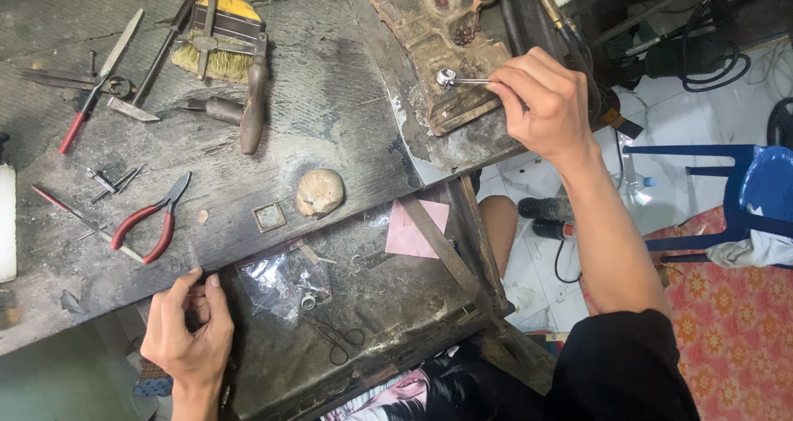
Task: Soldering a small metal ring using a blowtorch and tweezers on a workbench
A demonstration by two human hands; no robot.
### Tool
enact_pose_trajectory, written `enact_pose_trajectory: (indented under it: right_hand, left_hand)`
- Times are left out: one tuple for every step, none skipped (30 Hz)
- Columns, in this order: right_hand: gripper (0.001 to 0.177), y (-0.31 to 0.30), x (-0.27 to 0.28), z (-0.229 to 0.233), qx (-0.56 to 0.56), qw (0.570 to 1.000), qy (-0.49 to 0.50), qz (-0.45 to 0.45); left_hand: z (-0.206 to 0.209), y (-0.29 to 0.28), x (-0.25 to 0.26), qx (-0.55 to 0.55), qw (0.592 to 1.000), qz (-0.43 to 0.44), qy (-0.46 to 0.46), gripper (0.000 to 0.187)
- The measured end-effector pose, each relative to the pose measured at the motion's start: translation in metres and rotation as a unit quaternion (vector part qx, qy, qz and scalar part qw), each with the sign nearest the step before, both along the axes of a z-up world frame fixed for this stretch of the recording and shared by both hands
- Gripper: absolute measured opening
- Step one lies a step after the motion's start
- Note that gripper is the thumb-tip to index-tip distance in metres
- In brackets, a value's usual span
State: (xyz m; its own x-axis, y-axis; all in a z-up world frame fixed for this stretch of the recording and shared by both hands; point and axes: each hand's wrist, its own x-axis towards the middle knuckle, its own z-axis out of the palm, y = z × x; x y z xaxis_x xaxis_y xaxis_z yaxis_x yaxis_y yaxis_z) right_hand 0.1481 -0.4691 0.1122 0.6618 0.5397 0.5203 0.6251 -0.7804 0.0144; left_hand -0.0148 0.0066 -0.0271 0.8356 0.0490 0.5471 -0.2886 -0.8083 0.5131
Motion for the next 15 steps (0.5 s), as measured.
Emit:
enact_pose_trajectory:
  right_hand:
    - [0.010, 0.0001, -0.0001, 0.0000, 0.000, 1.000, 0.000, 0.000]
    - [0.010, 0.0001, 0.0000, 0.0001, 0.002, 1.000, 0.003, 0.000]
    - [0.010, 0.0001, 0.0002, 0.0001, 0.004, 1.000, 0.005, 0.001]
    - [0.010, -0.0008, 0.0008, -0.0011, 0.004, 1.000, 0.005, 0.001]
    - [0.010, -0.0017, 0.0015, -0.0023, 0.003, 1.000, 0.000, 0.002]
    - [0.010, -0.0025, 0.0020, -0.0036, 0.001, 1.000, -0.005, 0.003]
    - [0.010, -0.0024, 0.0019, -0.0033, 0.001, 1.000, -0.004, 0.003]
    - [0.010, -0.0023, 0.0019, -0.0028, 0.000, 1.000, -0.004, 0.003]
    - [0.010, -0.0023, 0.0020, -0.0024, -0.001, 1.000, -0.003, 0.003]
    - [0.010, -0.0023, 0.0021, -0.0026, -0.001, 1.000, -0.003, 0.003]
    - [0.011, -0.0023, 0.0021, -0.0028, 0.000, 1.000, -0.005, 0.002]
    - [0.011, -0.0025, 0.0022, -0.0028, 0.000, 1.000, -0.007, 0.002]
    - [0.011, -0.0021, 0.0016, -0.0024, 0.000, 1.000, -0.007, 0.001]
    - [0.010, -0.0014, 0.0015, -0.0018, 0.002, 1.000, -0.007, 0.001]
    - [0.010, -0.0007, 0.0014, -0.0012, 0.003, 1.000, -0.007, 0.000]
  left_hand:
    - [0.0003, 0.0001, 0.0000, 0.000, 1.000, 0.000, 0.000, 0.013]
    - [0.0004, 0.0001, 0.0003, 0.000, 1.000, -0.002, 0.000, 0.013]
    - [0.0005, 0.0001, 0.0006, 0.000, 1.000, -0.004, -0.001, 0.014]
    - [0.0019, -0.0004, 0.0008, 0.000, 1.000, -0.004, -0.001, 0.014]
    - [0.0032, -0.0009, 0.0010, -0.003, 1.000, -0.008, 0.000, 0.014]
    - [0.0046, -0.0013, 0.0009, -0.005, 1.000, -0.011, 0.001, 0.014]
    - [0.0047, -0.0014, 0.0007, -0.005, 1.000, -0.011, 0.002, 0.014]
    - [0.0047, -0.0016, 0.0008, -0.008, 1.000, -0.010, 0.003, 0.013]
    - [0.0047, -0.0019, 0.0009, -0.011, 1.000, -0.008, 0.003, 0.013]
    - [0.0045, -0.0018, 0.0009, -0.011, 1.000, -0.009, 0.004, 0.013]
    - [0.0044, -0.0017, 0.0008, -0.009, 1.000, -0.007, 0.002, 0.013]
    - [0.0040, -0.0019, 0.0010, -0.008, 1.000, -0.007, -0.001, 0.013]
    - [0.0037, -0.0020, 0.0008, -0.008, 1.000, -0.007, -0.001, 0.013]
    - [0.0035, -0.0020, 0.0005, -0.014, 1.000, -0.007, 0.003, 0.013]
    - [0.0033, -0.0019, 0.0002, -0.020, 1.000, -0.007, 0.006, 0.014]
